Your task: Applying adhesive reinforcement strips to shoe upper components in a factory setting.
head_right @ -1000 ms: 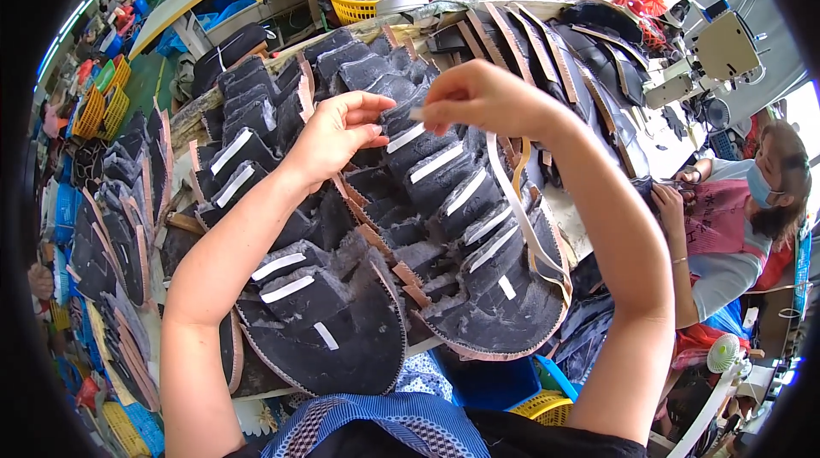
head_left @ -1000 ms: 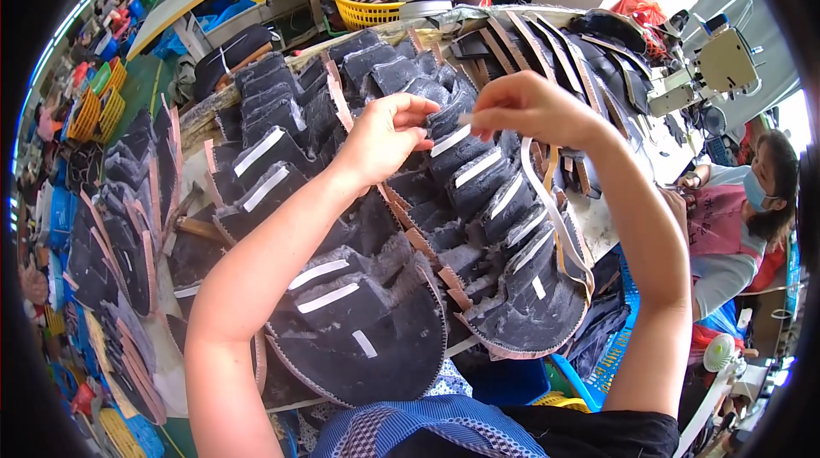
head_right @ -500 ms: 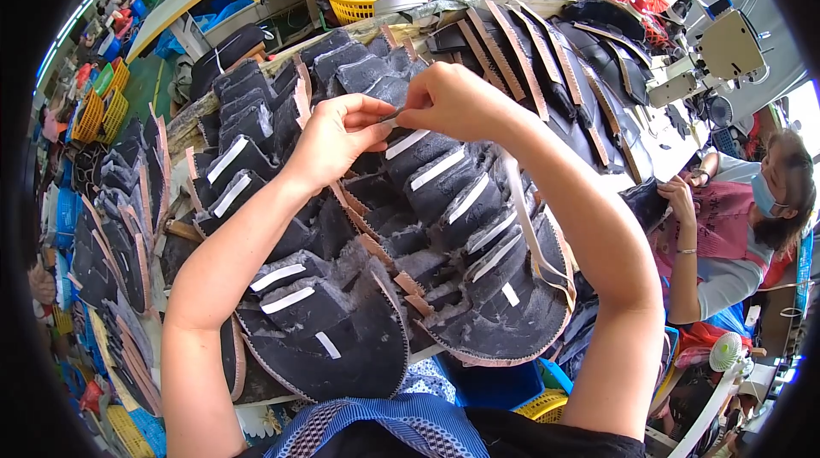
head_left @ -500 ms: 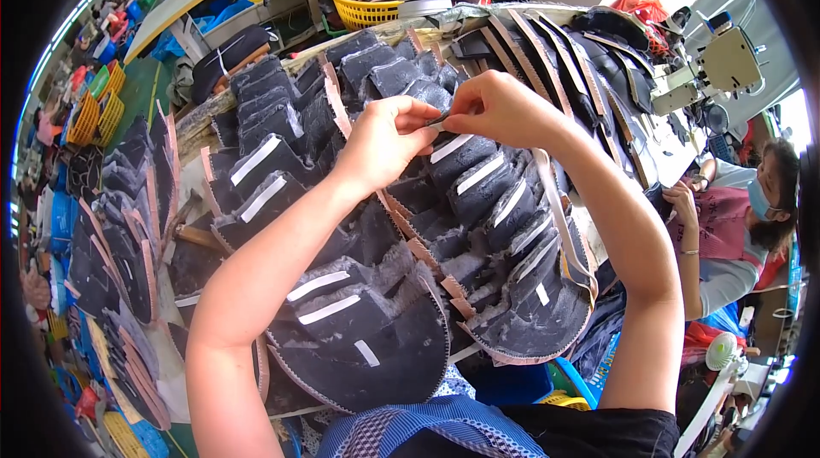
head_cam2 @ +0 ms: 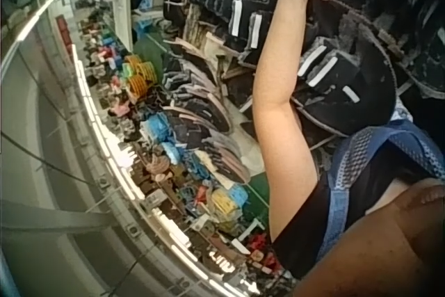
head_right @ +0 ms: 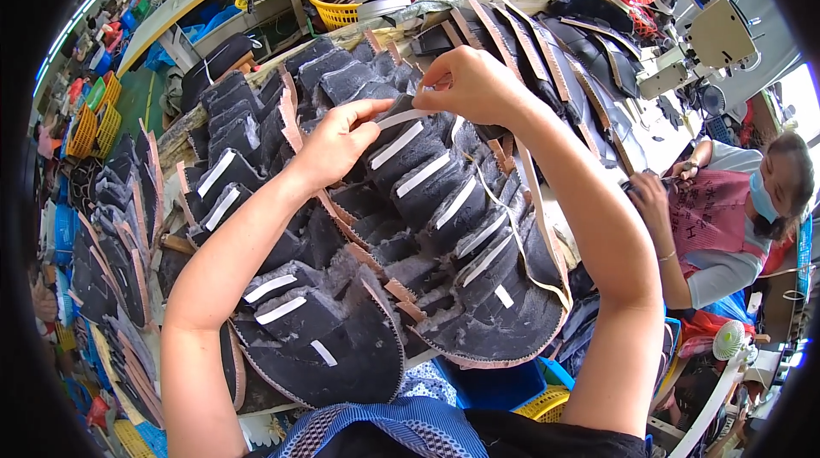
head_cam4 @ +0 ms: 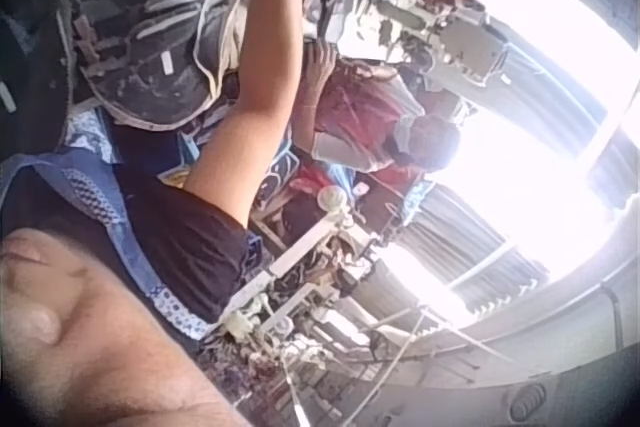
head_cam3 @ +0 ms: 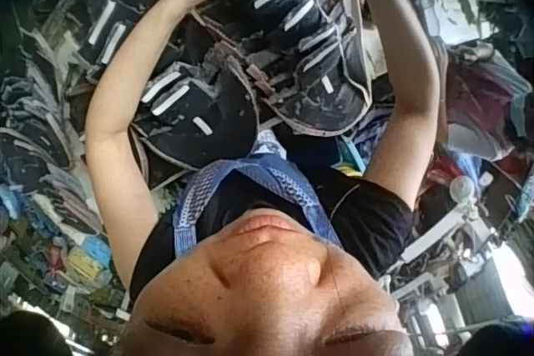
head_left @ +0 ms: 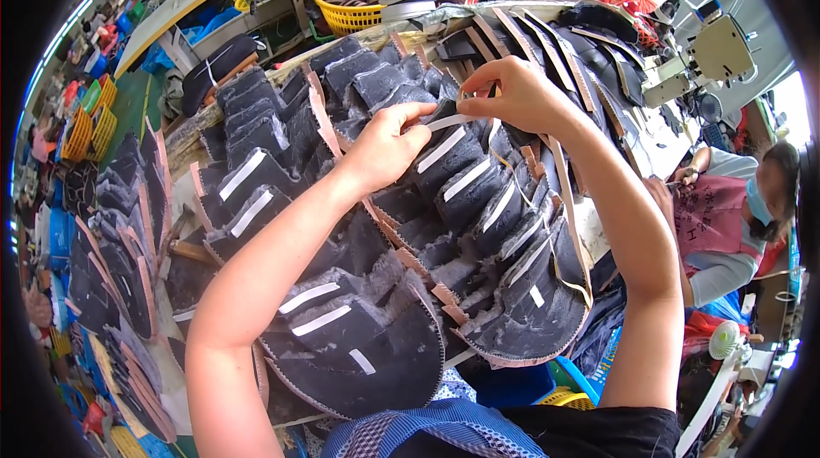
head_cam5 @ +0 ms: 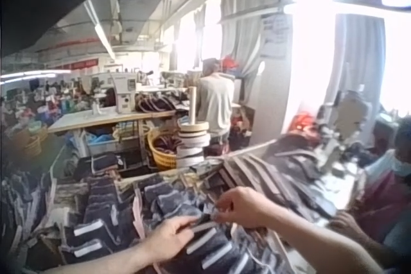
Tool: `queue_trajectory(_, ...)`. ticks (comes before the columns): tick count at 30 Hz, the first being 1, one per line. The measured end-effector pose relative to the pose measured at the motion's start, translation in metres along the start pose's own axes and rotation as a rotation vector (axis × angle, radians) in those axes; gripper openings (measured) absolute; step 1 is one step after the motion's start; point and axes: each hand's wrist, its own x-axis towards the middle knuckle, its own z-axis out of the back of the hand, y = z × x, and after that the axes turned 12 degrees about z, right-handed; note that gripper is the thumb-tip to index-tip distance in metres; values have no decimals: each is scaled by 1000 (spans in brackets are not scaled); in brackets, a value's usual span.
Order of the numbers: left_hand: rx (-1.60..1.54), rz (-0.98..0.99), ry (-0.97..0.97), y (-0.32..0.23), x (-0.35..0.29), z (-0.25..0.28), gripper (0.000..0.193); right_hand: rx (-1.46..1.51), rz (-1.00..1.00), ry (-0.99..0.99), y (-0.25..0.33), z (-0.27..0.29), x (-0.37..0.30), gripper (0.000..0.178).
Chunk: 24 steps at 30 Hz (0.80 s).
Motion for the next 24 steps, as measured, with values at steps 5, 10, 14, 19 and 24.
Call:
queue_trajectory(5, -24, 28, 109, -11, 1, 2, 40, -215, 106, -186, -7, -9, 1, 39)
queue_trajectory(10, -32, 25, 104, -13, 6, -2, 36, -428, 223, -352, -9, -17, 2, 48)
queue_trajectory(14, 291, -80, -113, -21, 8, -16, 34, -465, 265, -420, -14, -22, -1, 49)
queue_trajectory(19, 203, -155, -154, -11, 28, -20, 31, -516, 192, -470, -15, -29, 0, 36)
queue_trajectory(24, 180, -45, -169, -8, 30, -21, 27, -174, 181, -411, -9, -20, -10, 26)
